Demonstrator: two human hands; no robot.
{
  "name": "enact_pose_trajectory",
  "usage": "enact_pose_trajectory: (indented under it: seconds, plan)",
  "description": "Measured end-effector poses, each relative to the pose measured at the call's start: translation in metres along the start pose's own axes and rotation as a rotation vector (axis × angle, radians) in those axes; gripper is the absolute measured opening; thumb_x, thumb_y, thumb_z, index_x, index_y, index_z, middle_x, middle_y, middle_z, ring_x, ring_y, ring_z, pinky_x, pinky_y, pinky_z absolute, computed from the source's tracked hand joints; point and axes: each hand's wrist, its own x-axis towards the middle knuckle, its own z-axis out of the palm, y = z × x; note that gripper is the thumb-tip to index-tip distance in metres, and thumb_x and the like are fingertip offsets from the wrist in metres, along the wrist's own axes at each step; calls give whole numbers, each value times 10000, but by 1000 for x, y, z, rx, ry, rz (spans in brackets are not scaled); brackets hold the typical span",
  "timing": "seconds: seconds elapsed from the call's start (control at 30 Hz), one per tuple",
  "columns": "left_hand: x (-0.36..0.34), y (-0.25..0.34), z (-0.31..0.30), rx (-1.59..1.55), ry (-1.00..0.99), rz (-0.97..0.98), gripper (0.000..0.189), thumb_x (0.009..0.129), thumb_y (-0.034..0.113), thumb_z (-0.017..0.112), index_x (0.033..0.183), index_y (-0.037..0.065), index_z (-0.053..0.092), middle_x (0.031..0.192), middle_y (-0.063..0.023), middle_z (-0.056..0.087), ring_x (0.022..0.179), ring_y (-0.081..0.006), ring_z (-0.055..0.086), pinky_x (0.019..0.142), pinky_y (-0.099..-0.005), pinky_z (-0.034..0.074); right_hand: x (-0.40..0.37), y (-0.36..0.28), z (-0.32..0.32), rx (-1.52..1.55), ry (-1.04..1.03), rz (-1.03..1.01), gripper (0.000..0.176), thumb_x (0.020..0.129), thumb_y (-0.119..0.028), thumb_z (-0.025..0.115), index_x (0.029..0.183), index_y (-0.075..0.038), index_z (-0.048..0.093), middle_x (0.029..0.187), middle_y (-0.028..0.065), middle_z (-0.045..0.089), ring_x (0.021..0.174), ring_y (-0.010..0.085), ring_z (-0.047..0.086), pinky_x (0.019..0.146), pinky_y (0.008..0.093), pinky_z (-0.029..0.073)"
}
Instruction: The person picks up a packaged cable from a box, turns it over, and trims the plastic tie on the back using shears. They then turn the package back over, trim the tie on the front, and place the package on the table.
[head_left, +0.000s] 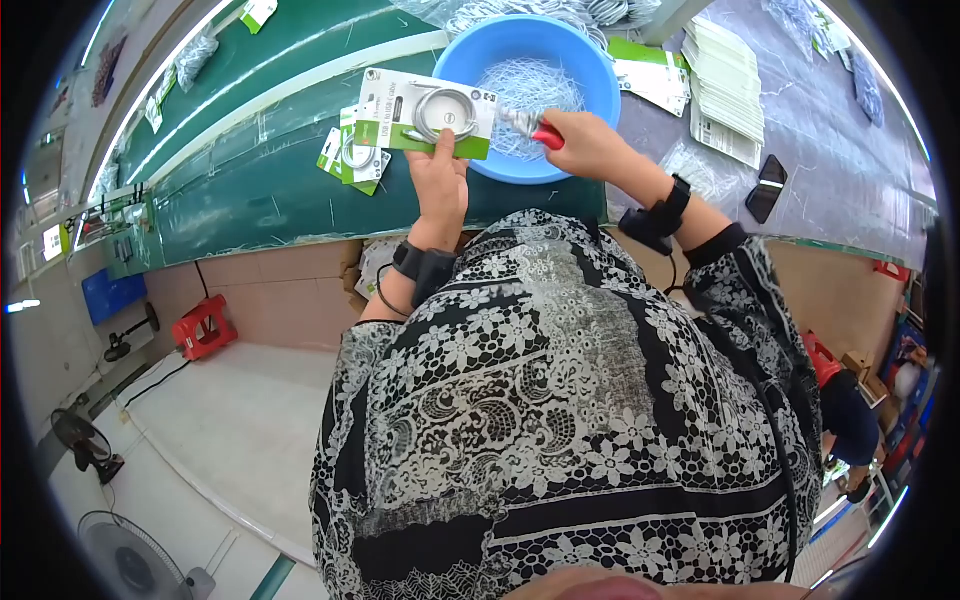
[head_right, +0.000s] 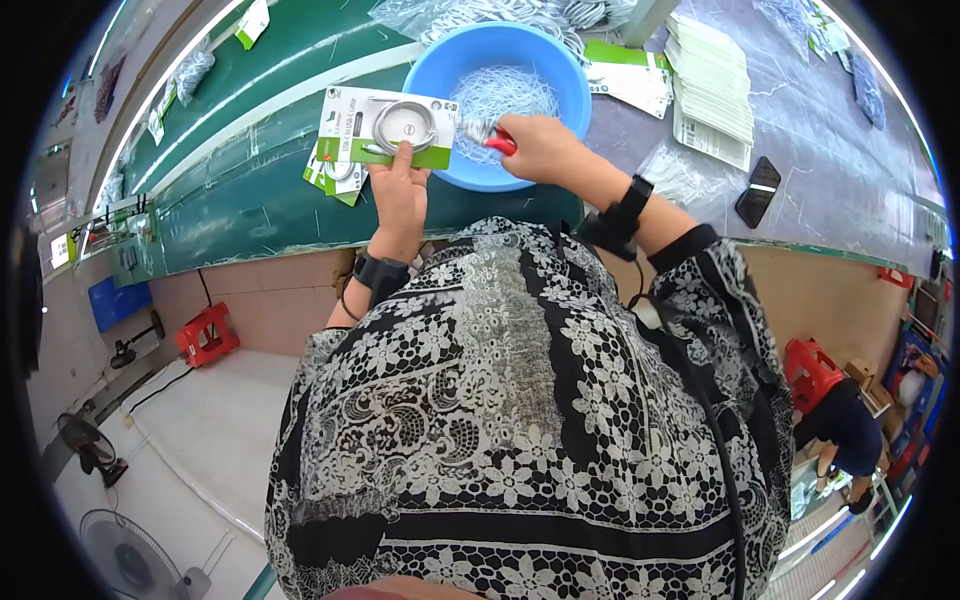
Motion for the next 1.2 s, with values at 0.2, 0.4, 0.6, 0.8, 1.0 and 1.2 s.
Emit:
enact_pose_trajectory:
  seconds: [0.2, 0.4, 0.6, 0.8, 1.0, 1.2]
  plan:
    - [-7, 1, 14, -46, -108, -22, 477, 943, 0, 481, 1356, 118, 273, 1271, -80, 468, 1123, -200, 545, 877, -361, 537, 20, -20, 39, 517, 404, -165, 422, 758, -212, 737, 1045, -15, 500, 941, 177, 612, 820, 347, 611, 703, 392, 484]
    - [-13, 4, 22, -117, -52, -49, 432, 947, 4, 478, 1327, 123, 310, 1262, -80, 475, 1103, -194, 557, 878, -358, 538, 33, -20, 41, 488, 530, -265, 443, 774, -161, 728, 1124, -26, 493, 960, 176, 621, 862, 342, 625, 739, 406, 488]
    - [-12, 4, 5, -205, 49, -86, 421, 944, 10, 486, 1318, 118, 325, 1252, -87, 482, 1095, -217, 565, 868, -389, 545, 44, -32, 48, 562, 450, -172, 411, 777, -132, 706, 1119, -24, 504, 961, 194, 624, 880, 367, 622, 749, 427, 486]
    - [-11, 46, -120, -185, 468, 73, 396, 929, 34, 520, 1283, 63, 344, 1210, -142, 511, 1058, -269, 587, 825, -473, 559, 60, -14, 54, 245, 190, -169, 363, 778, -161, 685, 1074, -16, 532, 936, 244, 625, 897, 409, 605, 754, 456, 480]
    - [-137, 65, -297, 250, 645, -87, 480, 901, 46, 554, 1319, 5, 321, 1235, -181, 496, 1105, -285, 556, 853, -428, 532, 70, 58, 58, 103, 115, 116, 578, 719, -385, 754, 1089, 6, 544, 973, 217, 623, 901, 361, 616, 764, 420, 479]
    - [-127, 7, -393, 1390, 560, -46, 522, 871, 134, 617, 1310, -34, 390, 1248, -223, 502, 1149, -327, 517, 942, -405, 426, 58, 53, 50, 149, 193, 93, 601, 725, -397, 752, 1101, 13, 526, 968, 200, 602, 891, 323, 592, 785, 388, 466]
